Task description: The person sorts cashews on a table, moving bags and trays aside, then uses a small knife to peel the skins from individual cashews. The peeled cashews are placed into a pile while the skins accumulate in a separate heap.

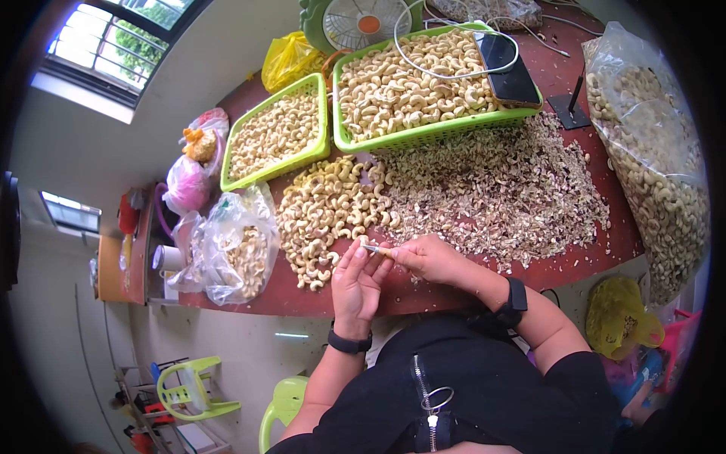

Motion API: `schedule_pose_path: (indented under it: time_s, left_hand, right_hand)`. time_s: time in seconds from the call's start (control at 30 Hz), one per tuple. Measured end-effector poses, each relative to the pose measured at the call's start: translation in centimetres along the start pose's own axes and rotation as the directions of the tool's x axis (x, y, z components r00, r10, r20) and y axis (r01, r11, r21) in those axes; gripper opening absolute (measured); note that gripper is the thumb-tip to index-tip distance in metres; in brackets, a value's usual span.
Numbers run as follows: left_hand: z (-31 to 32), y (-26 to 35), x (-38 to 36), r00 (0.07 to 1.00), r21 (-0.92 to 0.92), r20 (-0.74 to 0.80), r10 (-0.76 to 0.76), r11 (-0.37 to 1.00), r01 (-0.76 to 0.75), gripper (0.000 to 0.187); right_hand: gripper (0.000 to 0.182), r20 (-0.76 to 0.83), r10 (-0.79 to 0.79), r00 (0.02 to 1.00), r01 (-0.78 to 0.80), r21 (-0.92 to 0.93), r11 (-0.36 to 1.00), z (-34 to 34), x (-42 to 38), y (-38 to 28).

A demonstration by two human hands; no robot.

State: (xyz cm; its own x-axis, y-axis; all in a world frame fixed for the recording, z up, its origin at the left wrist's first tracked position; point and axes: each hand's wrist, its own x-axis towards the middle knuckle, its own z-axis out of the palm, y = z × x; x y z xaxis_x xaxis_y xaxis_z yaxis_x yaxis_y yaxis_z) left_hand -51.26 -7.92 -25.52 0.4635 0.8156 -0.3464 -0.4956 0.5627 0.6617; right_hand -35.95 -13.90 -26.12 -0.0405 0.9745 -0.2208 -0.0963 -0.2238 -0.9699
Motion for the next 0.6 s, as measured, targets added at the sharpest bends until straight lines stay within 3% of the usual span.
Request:
schedule_pose_path:
  time_s: [0.6]
  left_hand:
    - [-0.32, -0.72, 0.06, 0.999, 0.027, 0.013, 0.050, 0.998, -0.050, 0.015]
  right_hand:
    - [0.038, -0.031, -0.012, 0.999, 0.013, 0.034, 0.999, 0.17, 0.07, -0.12]
